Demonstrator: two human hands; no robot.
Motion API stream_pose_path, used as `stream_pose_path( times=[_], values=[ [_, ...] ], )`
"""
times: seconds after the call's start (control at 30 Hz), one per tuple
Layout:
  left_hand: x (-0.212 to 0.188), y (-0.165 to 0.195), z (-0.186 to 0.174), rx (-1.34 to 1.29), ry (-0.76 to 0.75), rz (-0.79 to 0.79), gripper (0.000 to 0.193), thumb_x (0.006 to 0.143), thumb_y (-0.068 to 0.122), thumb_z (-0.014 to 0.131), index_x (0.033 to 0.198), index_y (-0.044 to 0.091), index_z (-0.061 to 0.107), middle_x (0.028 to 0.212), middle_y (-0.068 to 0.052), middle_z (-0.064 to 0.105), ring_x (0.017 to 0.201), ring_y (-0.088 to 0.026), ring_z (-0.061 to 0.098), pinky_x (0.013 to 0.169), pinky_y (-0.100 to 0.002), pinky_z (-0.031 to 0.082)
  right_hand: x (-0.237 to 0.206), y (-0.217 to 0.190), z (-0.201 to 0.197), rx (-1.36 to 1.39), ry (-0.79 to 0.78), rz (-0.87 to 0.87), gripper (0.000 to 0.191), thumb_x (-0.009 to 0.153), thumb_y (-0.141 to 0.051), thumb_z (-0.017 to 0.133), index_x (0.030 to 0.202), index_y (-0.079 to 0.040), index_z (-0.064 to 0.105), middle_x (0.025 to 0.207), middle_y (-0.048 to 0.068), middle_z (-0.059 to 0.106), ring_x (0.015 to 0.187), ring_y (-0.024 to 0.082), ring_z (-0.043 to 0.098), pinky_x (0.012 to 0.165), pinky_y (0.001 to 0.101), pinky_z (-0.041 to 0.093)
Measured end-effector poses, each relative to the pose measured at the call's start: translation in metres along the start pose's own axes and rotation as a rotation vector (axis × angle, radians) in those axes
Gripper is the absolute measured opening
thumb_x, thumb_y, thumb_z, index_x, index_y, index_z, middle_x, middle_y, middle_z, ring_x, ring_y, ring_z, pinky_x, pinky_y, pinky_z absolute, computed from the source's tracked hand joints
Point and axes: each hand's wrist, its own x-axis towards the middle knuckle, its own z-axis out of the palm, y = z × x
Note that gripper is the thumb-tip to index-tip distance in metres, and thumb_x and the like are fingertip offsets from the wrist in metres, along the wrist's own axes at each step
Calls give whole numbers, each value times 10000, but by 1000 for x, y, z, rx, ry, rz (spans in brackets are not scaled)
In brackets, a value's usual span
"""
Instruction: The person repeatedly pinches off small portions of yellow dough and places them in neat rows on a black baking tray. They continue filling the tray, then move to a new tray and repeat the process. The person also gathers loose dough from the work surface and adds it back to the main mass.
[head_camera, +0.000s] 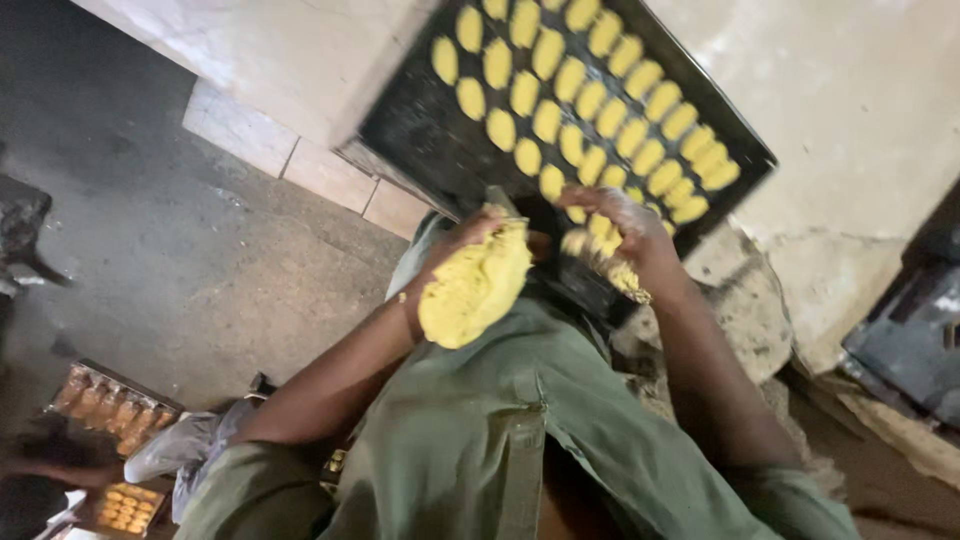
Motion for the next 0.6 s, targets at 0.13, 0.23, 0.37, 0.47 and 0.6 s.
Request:
stream_pose_path(
  times=[0.13,0.23,0.37,0.47,0.6],
  values=[
    [4,46,12,-83,-231,174,352,1099,292,588,1360,56,586,1198,-78,687,1003,-202,690,869,-337,578,117,-15,21,-316,-380,133,546,707,-181,794,1219,-29,678,1072,184,712,954,357,688,837,460,538],
    [12,78,10,-147,-125,239,348,1069,285,594,1346,75,579,1195,-63,684,1017,-179,688,902,-334,579,184,-1,46,-515,-475,-58,397,773,-105,718,1168,-71,708,1066,159,732,995,376,695,874,494,542],
    [35,102,1,-181,-160,301,330,1088,317,596,1320,84,577,1118,-55,675,973,-198,697,875,-355,591,220,26,76,-761,-515,-80,282,847,-94,684,1125,-73,719,983,151,725,971,383,686,854,509,523],
    [49,99,-1,-240,-113,343,299,1106,322,597,1297,92,586,1057,-56,672,909,-203,694,816,-362,594,219,36,80,-808,-474,-63,297,859,-154,690,1139,-56,709,963,143,725,952,356,694,838,495,528],
    [46,84,-3,-189,-37,306,356,1049,369,583,1259,82,598,1029,-72,695,861,-211,709,770,-360,601,208,39,69,-784,-542,-40,288,839,-154,699,1110,-55,698,987,161,725,913,360,689,821,499,532]
  ],
)
